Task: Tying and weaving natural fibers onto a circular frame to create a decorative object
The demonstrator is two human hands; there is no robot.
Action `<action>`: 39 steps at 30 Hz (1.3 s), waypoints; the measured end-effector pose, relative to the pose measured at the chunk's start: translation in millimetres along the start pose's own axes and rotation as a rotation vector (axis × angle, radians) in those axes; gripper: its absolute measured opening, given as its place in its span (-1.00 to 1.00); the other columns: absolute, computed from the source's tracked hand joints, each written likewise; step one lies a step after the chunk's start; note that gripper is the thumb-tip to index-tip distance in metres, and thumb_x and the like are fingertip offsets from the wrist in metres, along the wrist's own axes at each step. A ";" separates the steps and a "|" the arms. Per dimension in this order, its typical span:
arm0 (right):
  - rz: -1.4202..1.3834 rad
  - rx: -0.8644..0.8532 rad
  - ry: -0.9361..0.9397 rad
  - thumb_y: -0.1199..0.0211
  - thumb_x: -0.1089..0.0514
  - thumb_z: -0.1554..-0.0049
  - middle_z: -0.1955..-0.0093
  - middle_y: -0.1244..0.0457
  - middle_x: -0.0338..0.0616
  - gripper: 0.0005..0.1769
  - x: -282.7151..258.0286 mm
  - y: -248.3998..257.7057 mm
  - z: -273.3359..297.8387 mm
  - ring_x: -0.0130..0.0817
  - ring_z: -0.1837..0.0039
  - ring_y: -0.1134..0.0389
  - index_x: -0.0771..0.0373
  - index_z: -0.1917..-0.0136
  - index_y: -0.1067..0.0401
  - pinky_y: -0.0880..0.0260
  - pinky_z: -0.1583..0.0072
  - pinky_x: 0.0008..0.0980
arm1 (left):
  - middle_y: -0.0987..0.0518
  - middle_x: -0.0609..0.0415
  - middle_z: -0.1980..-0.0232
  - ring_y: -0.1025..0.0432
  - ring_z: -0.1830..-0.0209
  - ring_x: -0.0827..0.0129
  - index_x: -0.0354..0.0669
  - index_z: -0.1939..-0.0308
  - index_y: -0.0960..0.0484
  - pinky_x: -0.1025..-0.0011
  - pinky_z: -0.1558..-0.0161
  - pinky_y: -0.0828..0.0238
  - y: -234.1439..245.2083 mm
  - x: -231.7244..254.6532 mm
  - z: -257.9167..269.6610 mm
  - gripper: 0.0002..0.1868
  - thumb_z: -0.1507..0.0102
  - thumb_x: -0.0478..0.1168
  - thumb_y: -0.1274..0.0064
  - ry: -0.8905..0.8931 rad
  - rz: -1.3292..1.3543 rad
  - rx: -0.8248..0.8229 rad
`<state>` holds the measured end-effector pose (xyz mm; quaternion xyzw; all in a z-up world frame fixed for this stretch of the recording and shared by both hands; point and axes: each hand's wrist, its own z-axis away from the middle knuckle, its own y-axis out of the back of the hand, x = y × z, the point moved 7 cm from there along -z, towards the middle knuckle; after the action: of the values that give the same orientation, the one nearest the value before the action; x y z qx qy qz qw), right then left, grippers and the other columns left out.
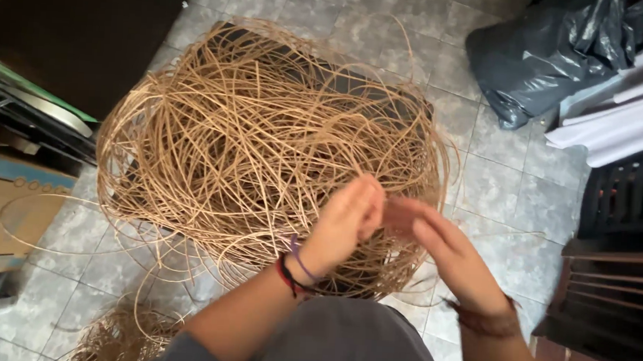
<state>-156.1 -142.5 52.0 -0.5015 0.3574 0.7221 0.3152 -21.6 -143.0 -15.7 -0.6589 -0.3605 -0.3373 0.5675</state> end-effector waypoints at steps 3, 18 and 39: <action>0.081 -0.108 0.119 0.09 -0.15 -0.32 -0.39 -0.30 0.20 -0.35 -37.1 -23.0 -20.8 0.11 -0.46 -0.27 0.30 -0.48 -0.31 -0.13 -0.46 0.12 | -0.58 0.24 0.57 -0.51 0.56 0.24 0.08 0.13 -0.58 0.42 0.49 -0.41 -25.1 8.5 13.2 -0.71 -0.51 -0.12 0.30 0.037 -0.633 -0.214; 0.594 0.006 0.102 -0.01 0.05 -0.28 -0.36 -0.40 -0.27 -0.58 32.2 55.6 14.5 -0.42 -0.36 -0.41 -0.02 -0.35 -0.49 -0.24 -0.36 -0.45 | -0.48 0.30 0.43 -0.26 0.48 0.56 -0.03 0.27 -0.65 0.49 0.33 -0.21 58.1 86.6 22.5 -0.80 -0.38 -0.10 0.00 0.122 -0.852 -0.174; 0.790 -0.449 0.548 -0.10 -0.04 -0.25 -0.13 -0.49 -0.41 -0.67 38.7 52.3 36.2 -0.38 -0.06 -0.53 0.01 -0.19 -0.54 -0.43 -0.10 -0.36 | -0.73 0.17 0.12 -0.63 0.13 0.32 0.06 0.15 -0.70 0.35 0.06 -0.49 -118.1 1.3 95.0 -0.79 -0.34 0.04 -0.09 -0.287 -1.333 0.107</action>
<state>-228.2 -137.2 34.5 -0.5542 0.4249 0.6869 -0.2010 -118.9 -37.4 32.9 -0.3055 -0.7770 -0.5058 0.2171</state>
